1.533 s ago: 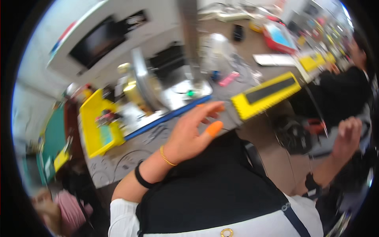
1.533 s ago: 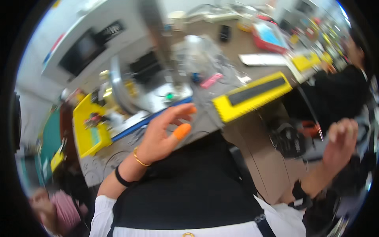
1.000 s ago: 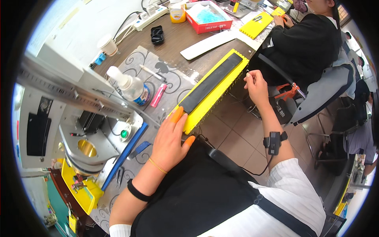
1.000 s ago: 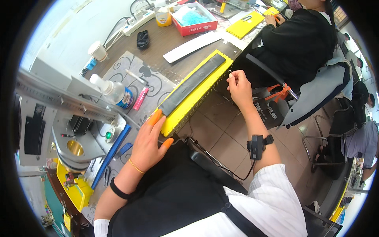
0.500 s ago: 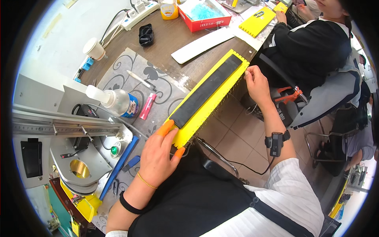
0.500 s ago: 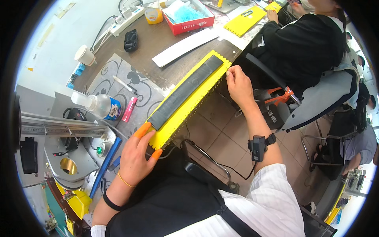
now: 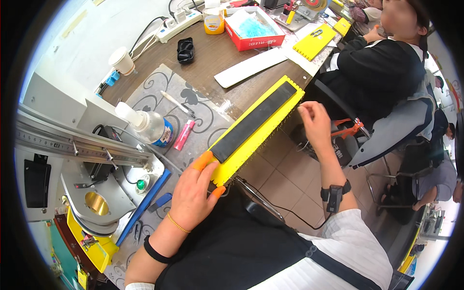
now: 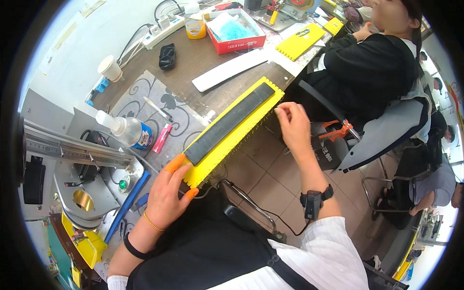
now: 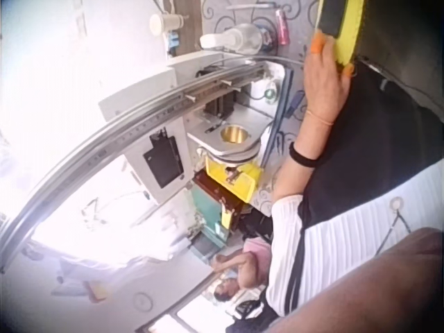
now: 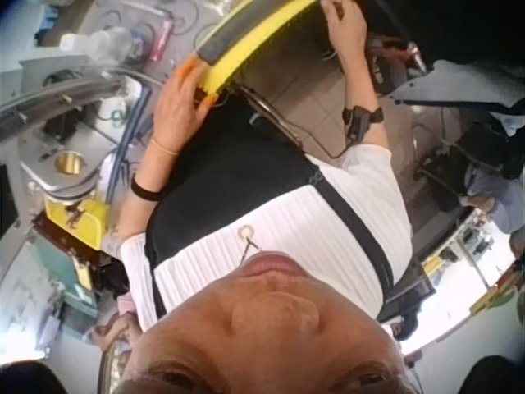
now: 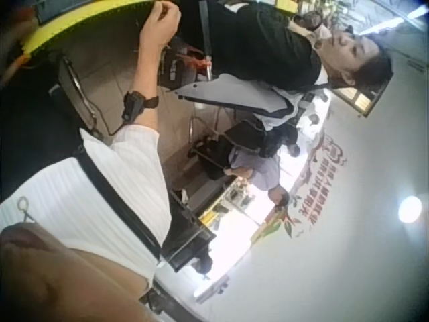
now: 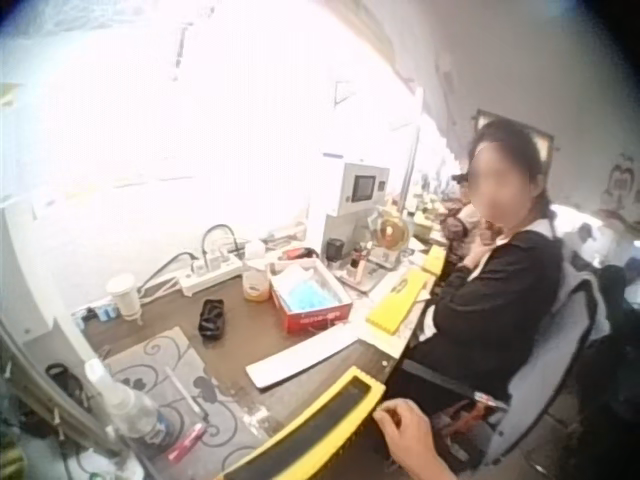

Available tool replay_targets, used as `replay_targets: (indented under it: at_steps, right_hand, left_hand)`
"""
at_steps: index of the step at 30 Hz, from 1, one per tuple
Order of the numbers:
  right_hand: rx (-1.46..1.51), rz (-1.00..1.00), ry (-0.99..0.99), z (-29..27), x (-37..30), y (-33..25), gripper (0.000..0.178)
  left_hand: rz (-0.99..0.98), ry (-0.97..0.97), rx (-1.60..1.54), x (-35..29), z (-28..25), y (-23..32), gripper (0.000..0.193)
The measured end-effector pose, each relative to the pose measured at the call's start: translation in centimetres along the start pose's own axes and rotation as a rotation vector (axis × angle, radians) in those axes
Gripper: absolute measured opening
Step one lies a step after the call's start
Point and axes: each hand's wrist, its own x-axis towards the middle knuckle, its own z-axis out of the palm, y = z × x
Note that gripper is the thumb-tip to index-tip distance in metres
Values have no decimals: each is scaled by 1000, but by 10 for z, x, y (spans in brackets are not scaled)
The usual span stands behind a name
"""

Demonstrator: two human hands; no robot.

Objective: Using a production machine and small tools to assemble or apply adhesive to small electronic components.

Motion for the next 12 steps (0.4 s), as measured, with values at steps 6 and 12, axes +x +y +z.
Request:
replay_targets:
  at_steps: [6, 12]
  right_hand:
    - [136, 160, -104, 18, 2, 16, 16]
    - [256, 204, -171, 17, -6, 5, 16]
  left_hand:
    - [24, -5, 87, 9, -5, 5, 77]
    - [9, -119, 19, 10, -4, 0, 80]
